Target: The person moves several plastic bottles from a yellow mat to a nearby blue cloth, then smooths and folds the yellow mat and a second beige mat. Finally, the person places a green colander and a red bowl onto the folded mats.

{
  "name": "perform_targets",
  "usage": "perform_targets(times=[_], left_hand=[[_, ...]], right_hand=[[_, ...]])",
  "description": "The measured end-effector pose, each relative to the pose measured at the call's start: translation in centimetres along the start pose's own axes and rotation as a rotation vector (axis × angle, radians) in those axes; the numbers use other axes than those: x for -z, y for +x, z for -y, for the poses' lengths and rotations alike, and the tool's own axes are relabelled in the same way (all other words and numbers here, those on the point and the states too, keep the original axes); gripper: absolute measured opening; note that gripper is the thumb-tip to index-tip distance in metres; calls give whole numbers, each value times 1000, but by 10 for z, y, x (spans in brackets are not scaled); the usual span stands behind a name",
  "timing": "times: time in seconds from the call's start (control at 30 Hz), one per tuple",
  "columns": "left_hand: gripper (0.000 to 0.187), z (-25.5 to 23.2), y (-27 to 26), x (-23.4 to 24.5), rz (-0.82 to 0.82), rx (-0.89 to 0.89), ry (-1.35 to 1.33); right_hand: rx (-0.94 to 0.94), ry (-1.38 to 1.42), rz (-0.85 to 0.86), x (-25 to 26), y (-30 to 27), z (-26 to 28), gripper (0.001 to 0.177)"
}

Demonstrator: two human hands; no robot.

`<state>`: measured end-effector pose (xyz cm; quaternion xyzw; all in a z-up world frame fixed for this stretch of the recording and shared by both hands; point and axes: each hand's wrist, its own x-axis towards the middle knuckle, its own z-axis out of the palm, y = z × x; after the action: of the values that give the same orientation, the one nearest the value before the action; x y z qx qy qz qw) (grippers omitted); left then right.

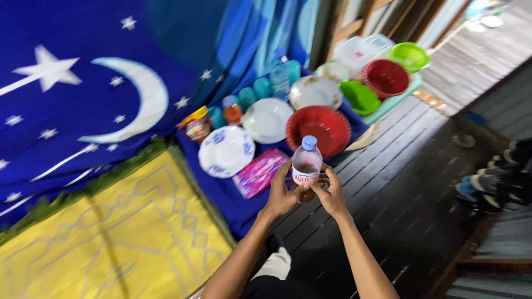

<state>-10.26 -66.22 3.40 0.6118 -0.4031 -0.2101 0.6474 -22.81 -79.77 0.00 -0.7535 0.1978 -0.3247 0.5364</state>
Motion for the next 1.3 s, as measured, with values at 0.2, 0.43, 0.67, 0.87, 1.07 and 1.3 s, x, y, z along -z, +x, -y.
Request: perform_targets(times=[0.2, 0.43, 0.67, 0.87, 1.07, 1.3], left_hand=[[83, -8, 81, -51, 87, -25, -89], [83, -6, 165, -104, 155, -131, -98], [83, 5, 217, -147, 205, -67, -90], [81, 34, 260, -178, 173, 0, -50], [84, 57, 298, -192, 39, 62, 13], [74, 72, 310, -186, -94, 112, 81]], right_hand=[[55, -44, -108, 64, 57, 0, 54], [67, -48, -242, 121, 109, -17, 51], [85, -112, -274, 167, 147, -33, 51], [60, 2, -173, 201, 194, -93, 49], [-28, 164, -2, 211, 247, -158, 54], [-57, 192, 184, 198, 285, -183, 61]])
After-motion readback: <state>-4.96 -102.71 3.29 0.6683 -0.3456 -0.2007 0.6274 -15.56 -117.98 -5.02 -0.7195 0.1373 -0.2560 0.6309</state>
